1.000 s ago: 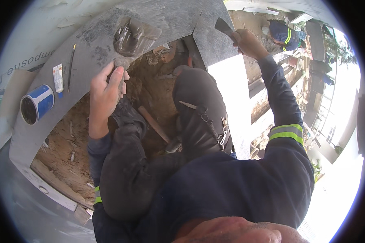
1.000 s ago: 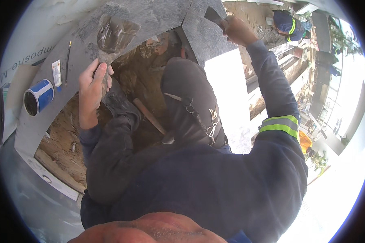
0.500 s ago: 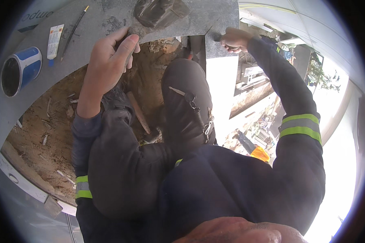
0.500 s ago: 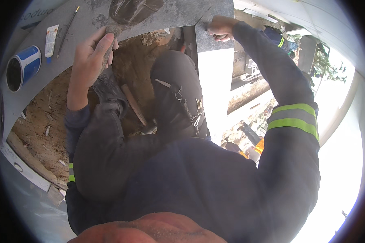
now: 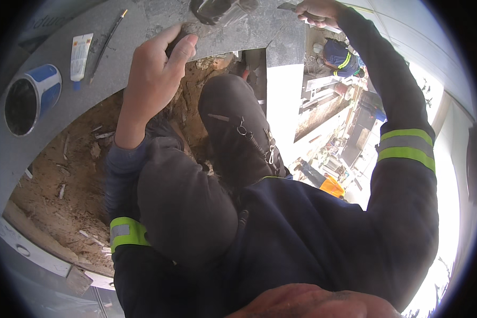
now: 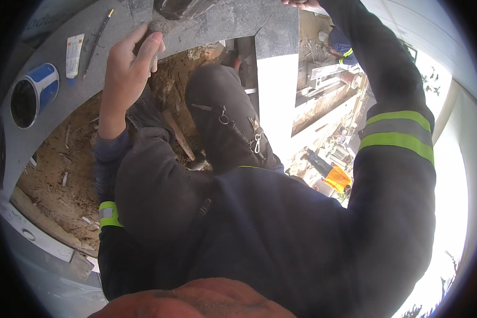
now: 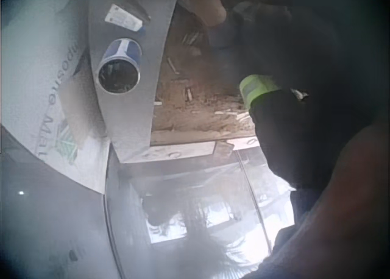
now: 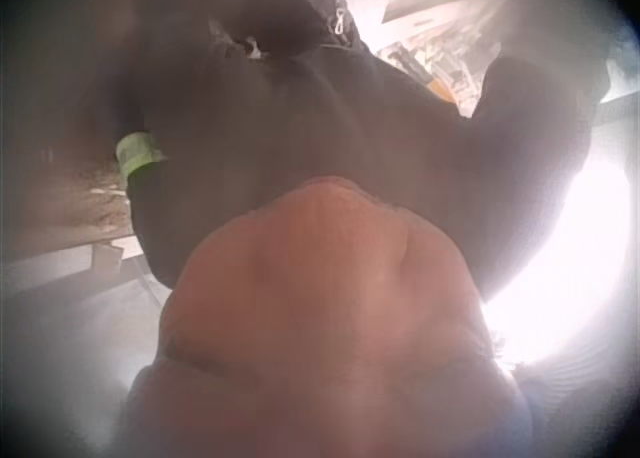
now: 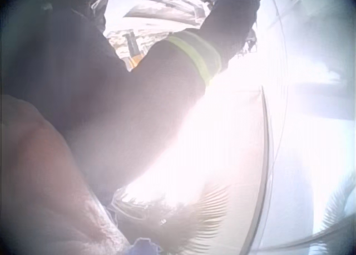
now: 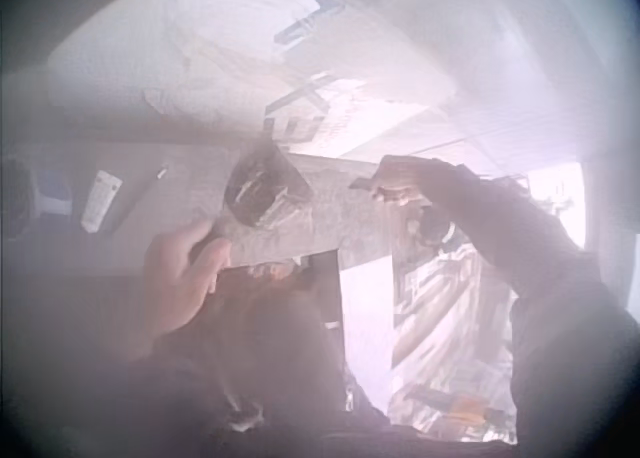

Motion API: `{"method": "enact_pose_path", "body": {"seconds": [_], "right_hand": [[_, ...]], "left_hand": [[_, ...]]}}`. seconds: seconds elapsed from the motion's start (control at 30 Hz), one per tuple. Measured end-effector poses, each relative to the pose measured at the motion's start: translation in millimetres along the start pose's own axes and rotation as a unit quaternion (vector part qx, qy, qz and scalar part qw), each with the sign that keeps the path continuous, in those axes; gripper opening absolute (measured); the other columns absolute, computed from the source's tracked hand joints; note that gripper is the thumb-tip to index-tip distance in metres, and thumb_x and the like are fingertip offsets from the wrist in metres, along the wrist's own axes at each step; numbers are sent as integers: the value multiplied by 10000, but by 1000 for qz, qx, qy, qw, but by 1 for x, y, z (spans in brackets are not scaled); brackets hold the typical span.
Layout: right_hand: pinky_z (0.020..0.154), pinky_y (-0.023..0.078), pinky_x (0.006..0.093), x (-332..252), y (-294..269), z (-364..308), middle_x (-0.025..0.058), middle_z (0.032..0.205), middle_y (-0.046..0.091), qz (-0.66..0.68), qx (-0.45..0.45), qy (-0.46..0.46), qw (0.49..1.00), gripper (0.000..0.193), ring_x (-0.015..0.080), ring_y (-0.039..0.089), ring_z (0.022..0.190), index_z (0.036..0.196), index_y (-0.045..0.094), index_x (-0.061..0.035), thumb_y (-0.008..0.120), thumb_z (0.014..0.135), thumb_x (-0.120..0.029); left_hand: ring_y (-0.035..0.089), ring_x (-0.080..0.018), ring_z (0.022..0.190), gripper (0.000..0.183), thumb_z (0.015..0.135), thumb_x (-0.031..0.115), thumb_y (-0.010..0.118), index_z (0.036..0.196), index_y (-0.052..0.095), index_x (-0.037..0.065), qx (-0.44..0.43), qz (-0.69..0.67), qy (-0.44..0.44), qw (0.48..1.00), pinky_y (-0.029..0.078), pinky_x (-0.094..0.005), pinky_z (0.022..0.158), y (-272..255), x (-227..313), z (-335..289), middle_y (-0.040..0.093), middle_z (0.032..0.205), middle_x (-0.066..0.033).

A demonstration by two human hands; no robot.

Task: The person uses a trowel to scoop adhesive and a notched trowel to spread it evenly across the back of a large stone tile. They repeatedly apply and smooth the adhesive, preparing the tile for installation.

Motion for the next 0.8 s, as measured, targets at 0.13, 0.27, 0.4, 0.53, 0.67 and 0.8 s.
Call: {"method": "enact_pose_path", "body": {"seconds": [0.13, 0.27, 0.4, 0.53, 0.67, 0.8], "right_hand": [[445, 414, 272, -4, 44, -161, 27, 662, 532, 45, 123, -101, 986, 197, 106, 533, 522, 998, 644, 38, 629, 948, -152], [528, 533, 302, 72, 76, -245, 124, 842, 671, 162, 146, -52, 974, 366, 160, 667, 657, 1203, 633, 97, 660, 934, -149], [551, 531, 287, 113, 122, -282, 113, 923, 681, 376, 129, -15, 917, 405, 147, 665, 705, 1254, 618, 89, 688, 914, -120], [557, 501, 283, 93, 138, -279, 96, 927, 683, 459, 85, -9, 884, 422, 126, 622, 733, 1299, 609, 70, 675, 936, -135], [522, 463, 321, 86, 155, -244, 122, 1001, 633, 677, 36, 70, 732, 320, 162, 576, 722, 1204, 594, 54, 575, 995, -188], [587, 528, 345, 44, 155, -203, 183, 1010, 608, 820, 43, 127, 556, 243, 226, 595, 751, 1164, 548, 49, 522, 1028, -151]], "left_hand": [[533, -63, 603, 306, 1051, 259, 582, 1127, 688, -18, 9, 21, -30, 999, 420, -252, 545, -28, 46, 22, 645, 807, -16], [531, -55, 624, 273, 1057, 252, 572, 1058, 687, 5, -1, 2, -35, 999, 402, -231, 546, -21, 127, 41, 636, 816, 0], [549, -56, 634, 259, 1066, 237, 556, 1041, 674, 8, -23, -25, -79, 996, 408, -230, 539, -19, 209, 39, 627, 808, 1], [581, -84, 651, 259, 1079, 229, 529, 1072, 638, -6, -47, -44, -104, 992, 437, -241, 551, -23, 259, 36, 640, 887, -47], [588, -136, 656, 293, 1084, 253, 516, 1069, 599, -27, -80, -68, -115, 988, 470, -271, 582, 5, 275, 43, 643, 930, -100], [589, -164, 660, 344, 1078, 298, 532, 1082, 579, -42, -110, -35, -117, 987, 493, -293, 586, 38, 287, 64, 630, 924, -119]]}}
Point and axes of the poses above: each hand's wrist, its own z-axis towards the middle knuckle, its own y-axis out of the palm, x = y × z, the point moved 6 cm from there along z, towards the middle knuckle
